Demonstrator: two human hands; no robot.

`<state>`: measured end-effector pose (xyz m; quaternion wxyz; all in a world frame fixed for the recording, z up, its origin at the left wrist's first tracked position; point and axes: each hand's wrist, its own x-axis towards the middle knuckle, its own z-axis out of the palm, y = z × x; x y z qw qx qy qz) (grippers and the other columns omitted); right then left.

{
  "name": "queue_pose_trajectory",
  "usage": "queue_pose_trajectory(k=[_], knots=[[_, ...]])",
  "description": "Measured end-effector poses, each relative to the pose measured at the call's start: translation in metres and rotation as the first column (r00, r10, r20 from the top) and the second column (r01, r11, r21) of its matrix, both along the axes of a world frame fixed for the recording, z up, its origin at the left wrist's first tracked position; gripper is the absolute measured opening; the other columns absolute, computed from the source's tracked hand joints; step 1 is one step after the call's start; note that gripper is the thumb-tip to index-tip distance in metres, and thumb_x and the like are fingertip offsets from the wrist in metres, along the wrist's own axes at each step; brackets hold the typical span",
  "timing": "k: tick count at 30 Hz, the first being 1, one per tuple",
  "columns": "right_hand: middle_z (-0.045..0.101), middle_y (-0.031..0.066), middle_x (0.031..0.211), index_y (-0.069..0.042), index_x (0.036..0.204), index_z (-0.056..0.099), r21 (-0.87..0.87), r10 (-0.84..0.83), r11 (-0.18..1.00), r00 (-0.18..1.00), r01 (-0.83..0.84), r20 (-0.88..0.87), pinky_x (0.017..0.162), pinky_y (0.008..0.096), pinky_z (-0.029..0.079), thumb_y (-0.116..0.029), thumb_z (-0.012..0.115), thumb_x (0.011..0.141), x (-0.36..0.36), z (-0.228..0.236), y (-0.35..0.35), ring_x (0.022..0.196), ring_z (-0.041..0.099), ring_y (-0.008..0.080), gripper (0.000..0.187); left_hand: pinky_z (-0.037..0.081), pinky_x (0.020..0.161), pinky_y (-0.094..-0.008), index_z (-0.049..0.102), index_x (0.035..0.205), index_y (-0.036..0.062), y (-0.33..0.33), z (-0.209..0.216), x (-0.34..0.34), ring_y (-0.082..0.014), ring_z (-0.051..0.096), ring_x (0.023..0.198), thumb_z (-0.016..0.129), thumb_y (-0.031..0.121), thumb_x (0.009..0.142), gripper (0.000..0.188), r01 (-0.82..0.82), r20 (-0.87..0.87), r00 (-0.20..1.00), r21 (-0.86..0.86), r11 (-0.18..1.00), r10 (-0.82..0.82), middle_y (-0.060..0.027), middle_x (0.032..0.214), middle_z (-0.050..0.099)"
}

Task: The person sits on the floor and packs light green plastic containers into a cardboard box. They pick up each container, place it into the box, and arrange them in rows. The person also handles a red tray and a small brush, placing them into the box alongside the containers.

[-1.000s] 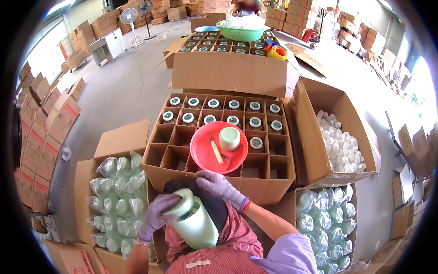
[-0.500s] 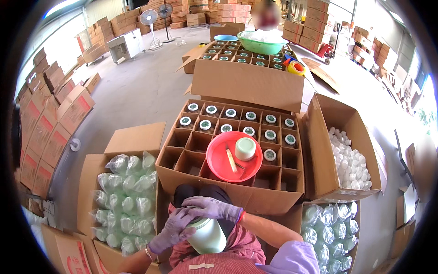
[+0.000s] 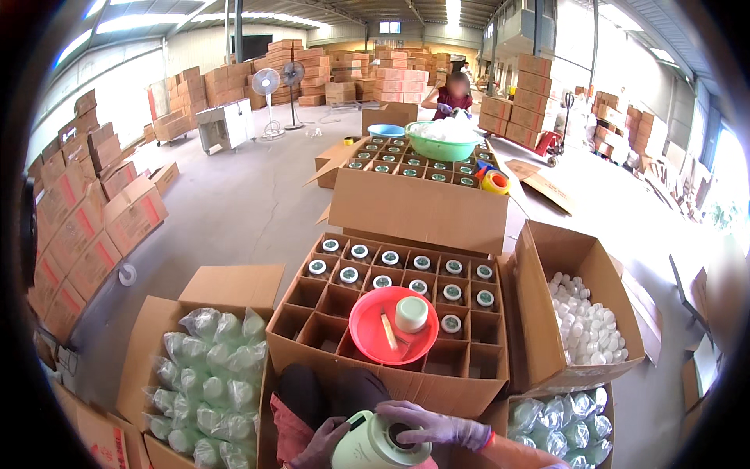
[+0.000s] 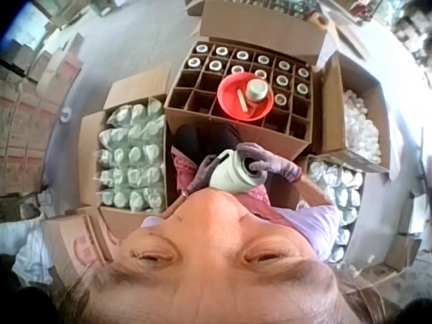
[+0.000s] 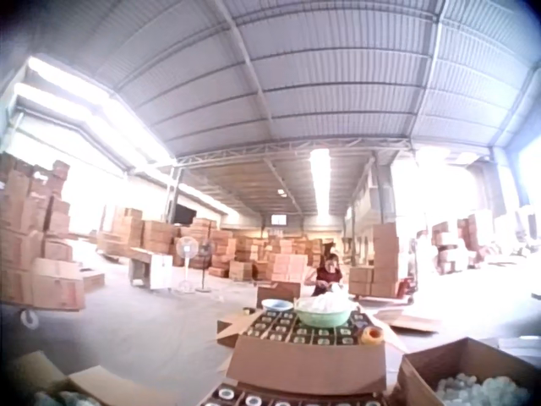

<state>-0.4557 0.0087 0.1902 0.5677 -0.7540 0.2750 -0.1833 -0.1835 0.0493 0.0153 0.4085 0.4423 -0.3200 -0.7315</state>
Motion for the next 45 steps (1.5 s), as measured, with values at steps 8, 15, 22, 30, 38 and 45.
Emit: queue_pose_trajectory(k=[8, 15, 22, 30, 38, 45], knots=[[0.046, 0.0227, 0.129, -0.006, 0.126, 0.049, -0.556, -0.203, 0.797, 0.971, 0.237, 0.122, 0.099, 0.0541, 0.032, -0.031, 0.047, 0.087, 0.04, -0.042, 0.034, 0.119, 0.044, 0.0381, 0.046, 0.051, 0.07, -0.0265, 0.063, 0.11, 0.0011, -0.004, 0.069, 0.005, -0.0128, 0.063, 0.084, 0.063, 0.033, 0.089, 0.038, 0.247, -0.002, 0.966, 0.297, 0.922, -0.258, -0.0067, 0.096, 0.066], [0.045, 0.0149, 0.131, -0.01, 0.124, 0.053, -0.767, 0.17, 0.638, 0.984, -0.072, 0.049, 0.101, 0.051, 0.03, -0.049, 0.052, 0.082, 0.073, 0.014, 0.006, 0.12, 0.043, 0.0332, 0.057, 0.052, 0.071, -0.0281, 0.063, 0.111, 0.0016, -0.013, 0.078, 0.021, -0.0141, 0.064, 0.084, 0.062, 0.03, 0.09, 0.036, 0.448, 0.503, 0.861, -0.686, 0.573, -0.072, -0.0065, 0.098, 0.067], [0.048, 0.0236, 0.125, 0.003, 0.129, 0.043, -0.491, -0.521, 0.671, 0.825, 0.555, 0.22, 0.102, 0.0426, 0.034, -0.022, 0.049, 0.085, 0.068, 0.007, -0.026, 0.117, 0.045, 0.0364, 0.051, 0.046, 0.092, -0.0296, 0.062, 0.115, -0.0033, -0.041, 0.146, 0.032, -0.0143, 0.059, 0.102, 0.055, 0.007, 0.09, 0.028, -0.26, -0.15, 0.965, -0.538, 0.802, 0.213, -0.0092, 0.112, 0.064], [0.037, 0.011, 0.141, -0.012, 0.141, 0.026, 0.667, -0.579, 0.706, 0.737, 0.24, 0.348, 0.107, 0.0492, 0.029, -0.058, 0.05, 0.084, 0.093, -0.002, -0.06, 0.127, 0.038, 0.0321, 0.077, 0.046, 0.095, -0.0381, 0.066, 0.094, 0.0036, -0.058, 0.185, 0.041, -0.0267, 0.061, 0.105, 0.061, 0.006, 0.074, 0.02, 0.316, 0.397, 0.6, -0.915, 0.25, 0.695, -0.0106, 0.104, 0.067], [0.039, 0.0194, 0.139, 0.001, 0.133, 0.042, 0.565, -0.346, 0.82, 0.862, 0.086, 0.37, 0.107, 0.0416, 0.03, -0.042, 0.043, 0.092, 0.151, 0.038, -0.082, 0.126, 0.039, 0.0338, 0.06, 0.043, 0.098, -0.0305, 0.065, 0.109, 0.0017, -0.044, 0.145, 0.095, -0.0176, 0.06, 0.108, 0.053, -0.002, 0.076, 0.036, -0.122, 0.379, 0.714, -0.761, 0.638, 0.589, -0.0098, 0.108, 0.066], [0.041, 0.0171, 0.138, 0.001, 0.135, 0.04, 0.832, -0.313, 0.554, 0.921, -0.021, 0.232, 0.107, 0.0397, 0.03, -0.041, 0.042, 0.095, 0.164, 0.053, -0.073, 0.126, 0.039, 0.0308, 0.058, 0.05, 0.081, -0.0322, 0.063, 0.106, 0.0011, -0.05, 0.15, 0.128, -0.0222, 0.066, 0.088, 0.062, 0.009, 0.08, 0.027, -0.064, 0.556, 0.626, -0.662, 0.746, 0.547, -0.0104, 0.096, 0.068]])
